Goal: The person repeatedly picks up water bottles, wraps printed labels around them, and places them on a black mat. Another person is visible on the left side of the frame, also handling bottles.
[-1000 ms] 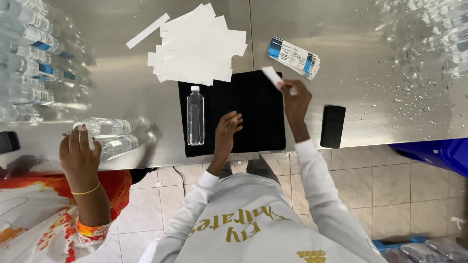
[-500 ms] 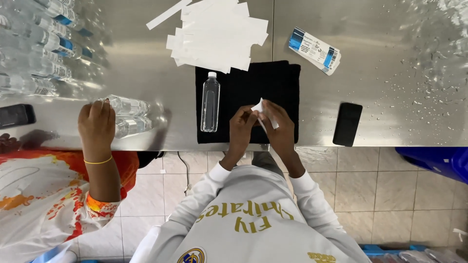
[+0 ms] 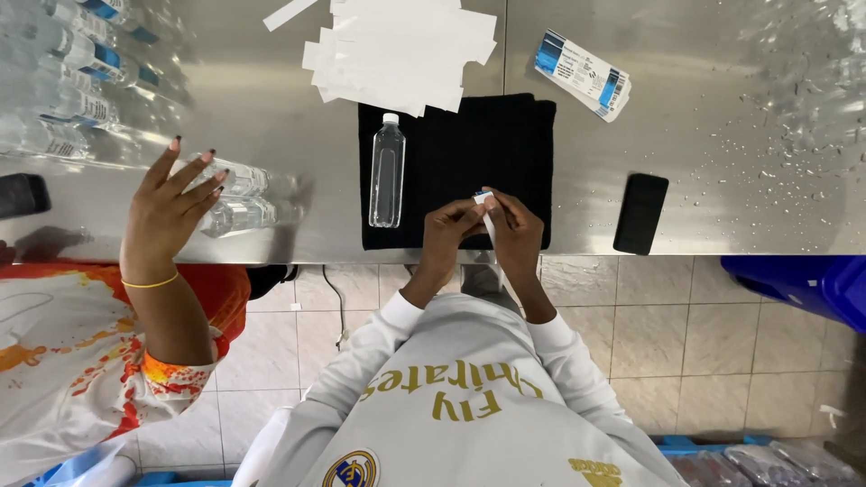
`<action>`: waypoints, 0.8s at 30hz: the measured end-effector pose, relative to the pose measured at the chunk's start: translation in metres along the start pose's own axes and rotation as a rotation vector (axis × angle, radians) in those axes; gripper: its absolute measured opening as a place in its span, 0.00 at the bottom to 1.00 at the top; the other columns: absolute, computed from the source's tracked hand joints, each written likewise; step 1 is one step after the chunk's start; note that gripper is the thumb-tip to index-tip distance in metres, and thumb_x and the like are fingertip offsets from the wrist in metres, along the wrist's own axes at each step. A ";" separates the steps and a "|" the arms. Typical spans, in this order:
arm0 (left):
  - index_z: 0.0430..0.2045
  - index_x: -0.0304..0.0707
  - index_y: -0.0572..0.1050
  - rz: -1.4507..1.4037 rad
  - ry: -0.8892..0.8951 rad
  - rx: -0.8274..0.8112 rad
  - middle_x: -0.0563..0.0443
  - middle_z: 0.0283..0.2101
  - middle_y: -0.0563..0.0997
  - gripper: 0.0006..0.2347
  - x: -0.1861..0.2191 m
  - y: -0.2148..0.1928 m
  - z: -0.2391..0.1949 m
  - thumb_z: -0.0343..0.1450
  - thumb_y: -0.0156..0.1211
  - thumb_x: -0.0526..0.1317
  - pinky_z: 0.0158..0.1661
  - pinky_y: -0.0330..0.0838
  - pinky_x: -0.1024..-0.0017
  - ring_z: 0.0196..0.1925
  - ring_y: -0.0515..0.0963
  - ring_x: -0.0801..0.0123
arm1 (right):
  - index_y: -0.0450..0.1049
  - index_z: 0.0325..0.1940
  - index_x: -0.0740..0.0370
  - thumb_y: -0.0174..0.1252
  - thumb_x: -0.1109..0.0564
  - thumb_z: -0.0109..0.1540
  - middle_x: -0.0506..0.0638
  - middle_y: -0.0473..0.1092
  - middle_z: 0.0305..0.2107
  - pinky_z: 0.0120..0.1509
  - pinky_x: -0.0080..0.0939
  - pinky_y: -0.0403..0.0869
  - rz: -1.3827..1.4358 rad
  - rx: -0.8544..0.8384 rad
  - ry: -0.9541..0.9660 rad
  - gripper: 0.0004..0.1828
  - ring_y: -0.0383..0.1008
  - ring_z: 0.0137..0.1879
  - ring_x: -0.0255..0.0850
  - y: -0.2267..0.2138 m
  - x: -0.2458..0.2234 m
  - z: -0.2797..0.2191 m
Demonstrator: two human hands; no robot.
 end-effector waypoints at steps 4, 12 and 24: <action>0.47 0.32 0.85 0.042 0.000 0.047 0.41 0.38 0.87 0.09 -0.004 0.000 0.000 0.79 0.68 0.39 0.48 0.87 0.61 0.43 0.87 0.64 | 0.84 0.59 0.57 0.63 0.47 0.74 0.56 0.83 0.44 0.57 0.47 0.80 0.165 0.098 0.037 0.16 0.82 0.52 0.39 0.001 -0.008 -0.004; 0.53 0.36 0.72 -0.069 0.093 0.413 0.44 0.49 0.74 0.10 0.008 -0.054 0.025 0.82 0.56 0.43 0.55 0.78 0.57 0.51 0.77 0.62 | 0.83 0.57 0.60 0.60 0.49 0.77 0.54 0.79 0.45 0.66 0.55 0.73 0.062 0.288 0.017 0.14 0.74 0.54 0.38 -0.047 0.045 -0.031; 0.51 0.43 0.83 0.382 0.380 0.051 0.48 0.44 0.85 0.13 0.051 -0.007 0.012 0.81 0.63 0.50 0.49 0.76 0.64 0.47 0.84 0.67 | 0.80 0.62 0.64 0.69 0.49 0.71 0.60 0.79 0.46 0.57 0.49 0.82 0.023 -0.033 -0.054 0.20 0.82 0.52 0.46 -0.018 -0.015 0.010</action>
Point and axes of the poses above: each hand's wrist, its own z-axis towards the middle knuckle, its own y-axis out of the palm, x = y × z, the point moved 7 cm from there along z, towards the middle knuckle
